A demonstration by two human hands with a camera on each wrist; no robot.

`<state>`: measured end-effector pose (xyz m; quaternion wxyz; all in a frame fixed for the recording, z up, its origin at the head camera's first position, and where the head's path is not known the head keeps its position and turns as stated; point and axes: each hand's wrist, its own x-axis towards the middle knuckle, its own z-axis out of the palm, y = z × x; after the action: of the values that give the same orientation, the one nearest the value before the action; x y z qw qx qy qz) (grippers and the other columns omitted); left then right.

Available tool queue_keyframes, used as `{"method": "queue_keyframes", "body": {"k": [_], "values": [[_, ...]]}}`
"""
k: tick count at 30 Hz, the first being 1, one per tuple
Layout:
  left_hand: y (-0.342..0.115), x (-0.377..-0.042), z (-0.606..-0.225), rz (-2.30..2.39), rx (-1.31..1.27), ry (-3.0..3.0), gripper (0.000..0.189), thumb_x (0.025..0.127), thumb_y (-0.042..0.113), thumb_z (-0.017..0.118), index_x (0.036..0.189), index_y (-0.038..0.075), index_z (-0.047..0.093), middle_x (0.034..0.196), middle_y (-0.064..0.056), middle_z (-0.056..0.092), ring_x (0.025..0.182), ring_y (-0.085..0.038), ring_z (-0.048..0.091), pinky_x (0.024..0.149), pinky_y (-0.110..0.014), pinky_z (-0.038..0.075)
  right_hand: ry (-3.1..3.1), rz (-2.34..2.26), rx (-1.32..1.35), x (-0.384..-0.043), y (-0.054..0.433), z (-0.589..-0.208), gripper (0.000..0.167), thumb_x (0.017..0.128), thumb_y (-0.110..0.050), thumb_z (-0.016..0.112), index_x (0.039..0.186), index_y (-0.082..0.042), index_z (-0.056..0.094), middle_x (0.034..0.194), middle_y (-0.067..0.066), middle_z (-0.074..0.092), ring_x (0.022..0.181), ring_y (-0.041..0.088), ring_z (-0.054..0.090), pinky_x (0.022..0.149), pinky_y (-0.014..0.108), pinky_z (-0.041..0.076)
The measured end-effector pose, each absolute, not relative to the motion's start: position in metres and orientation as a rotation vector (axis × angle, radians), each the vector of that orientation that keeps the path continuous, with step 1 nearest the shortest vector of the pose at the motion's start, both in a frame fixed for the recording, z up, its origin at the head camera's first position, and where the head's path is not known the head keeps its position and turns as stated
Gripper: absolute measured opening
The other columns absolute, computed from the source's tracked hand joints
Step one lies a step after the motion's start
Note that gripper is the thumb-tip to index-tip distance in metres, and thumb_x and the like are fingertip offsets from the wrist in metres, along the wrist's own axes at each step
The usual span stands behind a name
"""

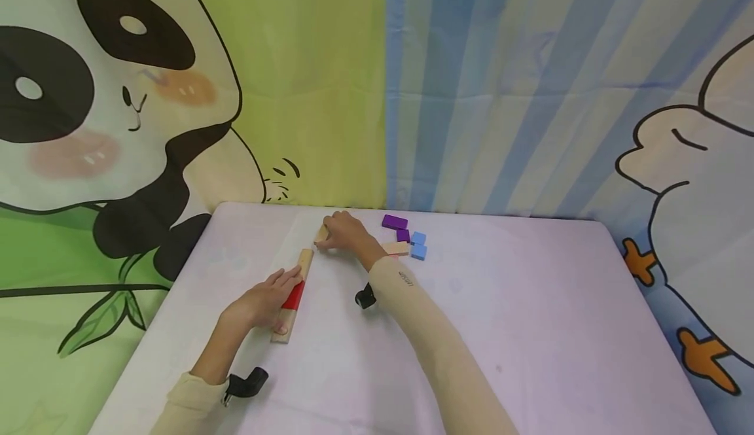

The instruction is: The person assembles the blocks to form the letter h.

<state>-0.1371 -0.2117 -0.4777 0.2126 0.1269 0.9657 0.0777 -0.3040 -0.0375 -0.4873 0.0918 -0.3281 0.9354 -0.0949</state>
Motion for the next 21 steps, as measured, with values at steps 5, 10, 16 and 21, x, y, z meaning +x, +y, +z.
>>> {"method": "queue_keyframes", "body": {"k": [5, 10, 16, 21], "values": [[-0.211, -0.137, -0.477, 0.236, 0.336, 2.667, 0.099, 0.066, 0.018, 0.088, 0.148, 0.003, 0.035, 0.162, -0.012, 0.022, 0.148, -0.04, 0.023, 0.112, -0.06, 0.033, 2.734, -0.354, -0.999, -0.303, -0.057, -0.49, 0.059, 0.086, -0.045, 0.07, 0.129, -0.005, 0.06, 0.124, 0.01, 0.064, 0.108, 0.021, 0.058, 0.096, 0.032, 0.05], [-0.209, -0.136, -0.474, 0.228, 0.327, 2.673, 0.099, 0.065, 0.018, 0.088, 0.148, 0.004, 0.035, 0.162, -0.012, 0.022, 0.147, -0.04, 0.024, 0.111, -0.06, 0.035, 2.694, -0.404, -0.965, -0.302, -0.068, -0.49, 0.057, 0.087, -0.041, 0.07, 0.129, -0.004, 0.059, 0.123, 0.01, 0.063, 0.105, 0.019, 0.057, 0.095, 0.03, 0.05], [-0.207, -0.136, -0.472, 0.227, 0.318, 2.673, 0.099, 0.066, 0.018, 0.088, 0.148, 0.004, 0.035, 0.162, -0.012, 0.022, 0.147, -0.04, 0.024, 0.111, -0.06, 0.035, 2.665, -0.447, -0.892, -0.299, -0.07, -0.492, 0.053, 0.089, -0.035, 0.07, 0.131, -0.005, 0.057, 0.125, 0.01, 0.061, 0.104, 0.018, 0.055, 0.094, 0.03, 0.05], [-0.208, -0.136, -0.474, 0.195, 0.332, 2.67, 0.099, 0.066, 0.02, 0.088, 0.148, 0.004, 0.034, 0.162, -0.011, 0.022, 0.147, -0.04, 0.025, 0.111, -0.059, 0.035, 2.624, -0.471, -0.929, -0.298, -0.07, -0.495, 0.049, 0.091, -0.031, 0.068, 0.131, -0.005, 0.058, 0.125, 0.01, 0.06, 0.105, 0.018, 0.055, 0.095, 0.031, 0.049]]}}
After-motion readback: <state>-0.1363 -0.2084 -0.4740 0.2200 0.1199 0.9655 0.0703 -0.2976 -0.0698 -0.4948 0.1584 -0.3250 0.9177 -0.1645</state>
